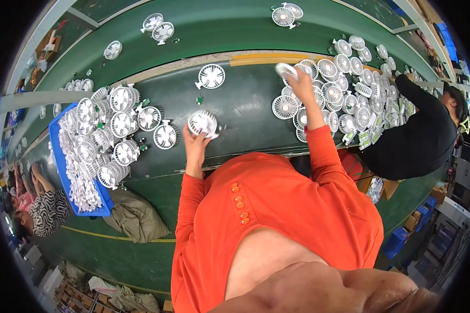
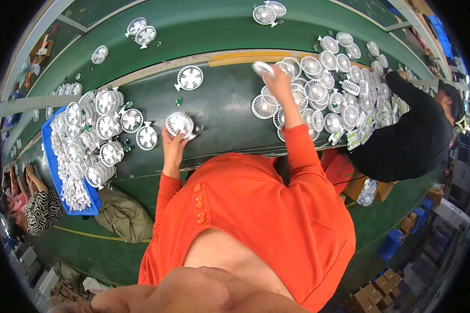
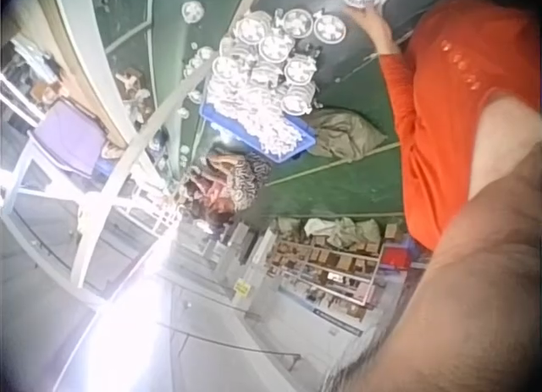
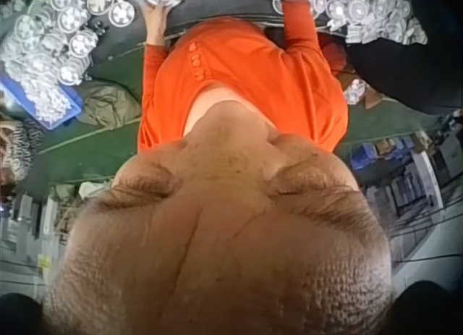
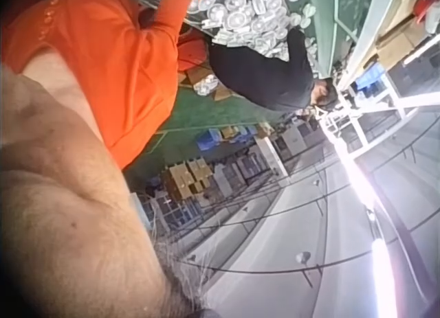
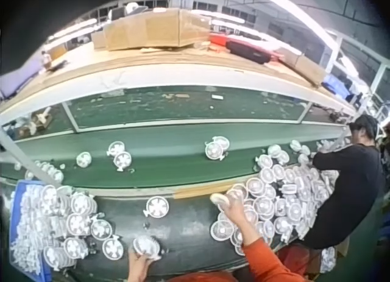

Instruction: The person assembles mini portable fans by taking fan bodies and grilles from the work surface, snapping the grilles onto the fan bodies by hand, and placing the assembled fans onto the conveyor belt.

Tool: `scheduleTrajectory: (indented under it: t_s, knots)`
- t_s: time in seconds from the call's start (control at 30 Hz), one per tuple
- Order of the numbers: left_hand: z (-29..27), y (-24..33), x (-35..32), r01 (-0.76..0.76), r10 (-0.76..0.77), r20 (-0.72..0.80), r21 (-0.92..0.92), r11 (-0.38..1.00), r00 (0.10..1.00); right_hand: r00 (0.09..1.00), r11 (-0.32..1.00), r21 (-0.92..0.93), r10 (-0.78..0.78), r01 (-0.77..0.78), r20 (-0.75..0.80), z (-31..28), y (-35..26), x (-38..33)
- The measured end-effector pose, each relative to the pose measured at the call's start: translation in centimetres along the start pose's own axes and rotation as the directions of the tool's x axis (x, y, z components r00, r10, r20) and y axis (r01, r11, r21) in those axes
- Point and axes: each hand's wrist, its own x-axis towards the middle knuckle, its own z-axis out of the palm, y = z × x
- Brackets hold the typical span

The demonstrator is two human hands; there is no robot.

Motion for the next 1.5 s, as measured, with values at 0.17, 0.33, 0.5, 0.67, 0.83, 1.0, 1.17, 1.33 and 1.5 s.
scheduleTrajectory:
  t_s: [0.17, 0.33, 0.5, 0.67, 0.83, 1.0, 1.17, 1.33, 1.5]
  knots:
    - [4.2, -0.4, 0.8, 0.027, 0.036, 0.208, -0.291, 0.956, 0.977, 0.817, 0.441, 0.723, 0.043, -0.532, 0.575, 2.4, -9.7, -4.6]
    - [6.5, -0.5, 0.5, 0.103, 0.039, 0.365, -0.360, 0.927, 0.930, 0.844, 0.605, 0.656, 0.051, -0.451, 0.533, 6.9, -10.8, -7.7]
    - [5.7, 0.7, 0.4, 0.254, -0.059, 0.453, -0.383, 0.888, 0.890, 0.948, 0.888, 0.443, -0.237, 0.123, 0.212, 7.8, -11.6, -8.6]
    - [6.0, 1.4, -0.3, 0.249, -0.039, 0.524, -0.338, 0.908, 0.851, 0.842, 0.836, 0.546, -0.335, 0.059, 0.422, 7.4, -13.1, -9.1]
    - [7.4, 0.8, -1.2, 0.188, -0.010, 0.529, -0.283, 0.941, 0.849, 0.853, 0.844, 0.510, -0.384, 0.169, 0.353, 8.4, -13.1, -9.5]
    - [8.1, -0.3, -1.1, -0.505, 0.424, 0.360, 0.171, 0.846, 0.831, 0.787, 0.725, 0.637, -0.220, -0.264, 0.577, 7.5, -14.7, -8.6]
    - [7.3, 1.3, -0.4, -0.729, 0.492, 0.538, 0.515, 0.451, 0.684, 0.519, 0.400, 0.520, -0.121, -0.755, 0.846, 6.8, -15.1, -7.3]
    - [8.6, 2.6, 0.4, -0.121, 0.165, 0.269, -0.172, 0.978, 0.949, 0.828, 0.806, 0.592, -0.313, -0.028, 0.465, 7.0, -14.8, -6.5]
    - [8.7, 3.3, 3.1, -0.067, 0.122, 0.180, -0.286, 0.956, 0.976, 0.830, 0.871, 0.377, -0.445, 0.315, 0.336, 8.1, -16.3, -6.8]
